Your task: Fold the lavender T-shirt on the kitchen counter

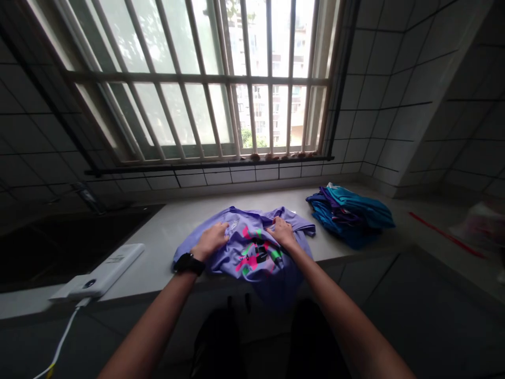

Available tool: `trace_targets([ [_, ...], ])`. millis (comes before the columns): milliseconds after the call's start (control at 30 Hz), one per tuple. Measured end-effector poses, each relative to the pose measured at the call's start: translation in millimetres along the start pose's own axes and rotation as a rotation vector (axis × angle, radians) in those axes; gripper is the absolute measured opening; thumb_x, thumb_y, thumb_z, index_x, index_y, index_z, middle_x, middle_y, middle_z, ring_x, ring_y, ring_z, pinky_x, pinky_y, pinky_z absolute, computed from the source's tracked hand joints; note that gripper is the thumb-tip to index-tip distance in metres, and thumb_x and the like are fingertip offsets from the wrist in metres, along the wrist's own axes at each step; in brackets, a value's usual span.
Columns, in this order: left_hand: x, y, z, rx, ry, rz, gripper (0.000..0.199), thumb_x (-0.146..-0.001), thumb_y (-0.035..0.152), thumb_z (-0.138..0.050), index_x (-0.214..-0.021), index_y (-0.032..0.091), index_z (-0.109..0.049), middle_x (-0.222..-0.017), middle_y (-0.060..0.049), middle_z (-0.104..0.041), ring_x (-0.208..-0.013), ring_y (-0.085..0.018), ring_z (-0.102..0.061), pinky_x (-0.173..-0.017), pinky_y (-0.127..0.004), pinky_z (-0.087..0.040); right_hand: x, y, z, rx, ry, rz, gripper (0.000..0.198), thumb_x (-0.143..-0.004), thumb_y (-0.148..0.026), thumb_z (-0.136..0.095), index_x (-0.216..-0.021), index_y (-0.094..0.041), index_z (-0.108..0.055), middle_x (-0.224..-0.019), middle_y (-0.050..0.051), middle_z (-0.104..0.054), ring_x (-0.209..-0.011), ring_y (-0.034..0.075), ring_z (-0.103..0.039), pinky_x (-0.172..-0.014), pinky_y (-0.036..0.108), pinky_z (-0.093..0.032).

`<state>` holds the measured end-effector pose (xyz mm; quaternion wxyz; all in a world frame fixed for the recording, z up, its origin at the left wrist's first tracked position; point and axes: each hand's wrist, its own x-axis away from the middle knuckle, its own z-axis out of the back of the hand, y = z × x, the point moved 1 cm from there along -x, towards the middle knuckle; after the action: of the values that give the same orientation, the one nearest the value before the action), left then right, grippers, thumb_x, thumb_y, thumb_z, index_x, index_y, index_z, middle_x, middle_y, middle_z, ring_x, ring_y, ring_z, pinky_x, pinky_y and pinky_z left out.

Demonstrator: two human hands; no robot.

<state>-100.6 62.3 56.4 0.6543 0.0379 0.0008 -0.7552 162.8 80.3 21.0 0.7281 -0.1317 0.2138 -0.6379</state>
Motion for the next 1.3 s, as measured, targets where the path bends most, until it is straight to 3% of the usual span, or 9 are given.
trace_targets([
  [100,13.4,3.5,-13.5,0.005,-0.025,0.02,0.047,-0.099,0.046,-0.046,-0.131,0.02,-0.069,-0.133,-0.015,-0.07,-0.123,-0.03,-0.067,-0.103,-0.037,-0.052,2.1,0.6,-1.1,-0.025,0.01,0.04,0.032,-0.099,-0.031,-0.054,-0.124,-0.02,-0.069,-0.144,0.013,-0.063,-0.136,0.026,-0.055,-0.115,0.039,-0.037],
  [233,25.4,-2.3,-23.9,-0.018,-0.023,0.072,0.051,-0.103,0.044,-0.04,-0.143,0.022,-0.062,-0.147,-0.015,-0.062,-0.134,-0.032,-0.06,-0.11,-0.044,-0.048,-3.3,2.8,1.8,-0.124,0.03,0.041,0.028,-0.095,-0.025,-0.054,-0.112,-0.029,-0.075,-0.141,0.004,-0.067,-0.136,0.024,-0.055,-0.117,0.041,-0.037],
  [333,30.2,-8.7,-30.3,-0.052,0.029,0.113,0.054,-0.104,0.037,-0.035,-0.153,0.023,-0.052,-0.158,-0.016,-0.052,-0.146,-0.033,-0.048,-0.117,-0.053,-0.042,-19.6,11.5,17.8,-0.282,-0.051,-0.02,0.018,-0.087,-0.022,-0.059,-0.092,-0.023,-0.076,-0.106,0.006,-0.077,-0.111,0.025,-0.065,-0.099,0.035,-0.049],
  [500,33.0,-9.8,-30.0,-0.043,-0.024,0.142,0.058,-0.106,0.04,-0.029,-0.159,0.024,-0.045,-0.164,-0.017,-0.043,-0.15,-0.035,-0.042,-0.118,-0.059,-0.039,-51.5,27.5,60.4,-0.417,-0.126,-0.109,0.017,-0.081,-0.023,-0.06,-0.069,-0.017,-0.069,-0.056,-0.002,-0.055,-0.062,0.016,-0.055,-0.059,0.024,-0.043],
  [733,35.5,-8.6,-30.5,-0.092,0.038,0.144,0.056,-0.105,0.041,-0.029,-0.157,0.031,-0.048,-0.162,-0.012,-0.047,-0.146,-0.033,-0.047,-0.113,-0.057,-0.043,-77.4,22.2,84.7,-0.443,-0.06,-0.152,0.021,-0.078,-0.024,-0.065,-0.086,-0.011,-0.078,-0.074,0.006,-0.073,-0.073,0.015,-0.066,-0.061,0.02,-0.045],
  [833,35.4,-8.5,-32.8,-0.092,0.041,0.146,0.055,-0.105,0.039,-0.029,-0.157,0.031,-0.047,-0.162,-0.013,-0.047,-0.147,-0.033,-0.045,-0.113,-0.059,-0.042,-83.4,21.3,87.1,-0.386,0.079,-0.169,0.033,-0.083,-0.019,-0.057,-0.107,-0.01,-0.078,-0.104,0.014,-0.078,-0.099,0.022,-0.071,-0.078,0.025,-0.054],
  [1000,35.5,-7.5,-32.9,-0.064,0.056,0.146,0.055,-0.105,0.039,-0.031,-0.156,0.03,-0.049,-0.162,-0.013,-0.048,-0.146,-0.034,-0.046,-0.114,-0.059,-0.041,-72.8,26.2,78.2,-0.078,0.205,-0.034,0.054,-0.081,-0.009,-0.055,-0.132,-0.017,-0.07,-0.153,0.013,-0.056,-0.142,0.025,-0.052,-0.11,0.03,-0.045],
  [1167,35.1,-7.1,-33.3,-0.037,0.057,0.143,0.054,-0.105,0.039,-0.032,-0.155,0.031,-0.05,-0.162,-0.012,-0.047,-0.147,-0.033,-0.045,-0.114,-0.06,-0.04,-43.3,45.8,56.2,0.168,-0.091,-0.001,0.039,-0.08,-0.012,-0.063,-0.116,-0.021,-0.077,-0.119,0.01,-0.077,-0.114,0.026,-0.07,-0.098,0.031,-0.053],
  [1300,34.4,-6.9,-32.0,-0.063,0.029,0.135,0.056,-0.105,0.039,-0.029,-0.158,0.028,-0.046,-0.164,-0.014,-0.044,-0.149,-0.033,-0.043,-0.116,-0.058,-0.039,-25.5,60.5,64.4,0.27,-0.077,-0.09,0.037,-0.087,-0.008,-0.055,-0.116,-0.019,-0.076,-0.123,0.015,-0.075,-0.117,0.03,-0.069,-0.099,0.04,-0.053],
])
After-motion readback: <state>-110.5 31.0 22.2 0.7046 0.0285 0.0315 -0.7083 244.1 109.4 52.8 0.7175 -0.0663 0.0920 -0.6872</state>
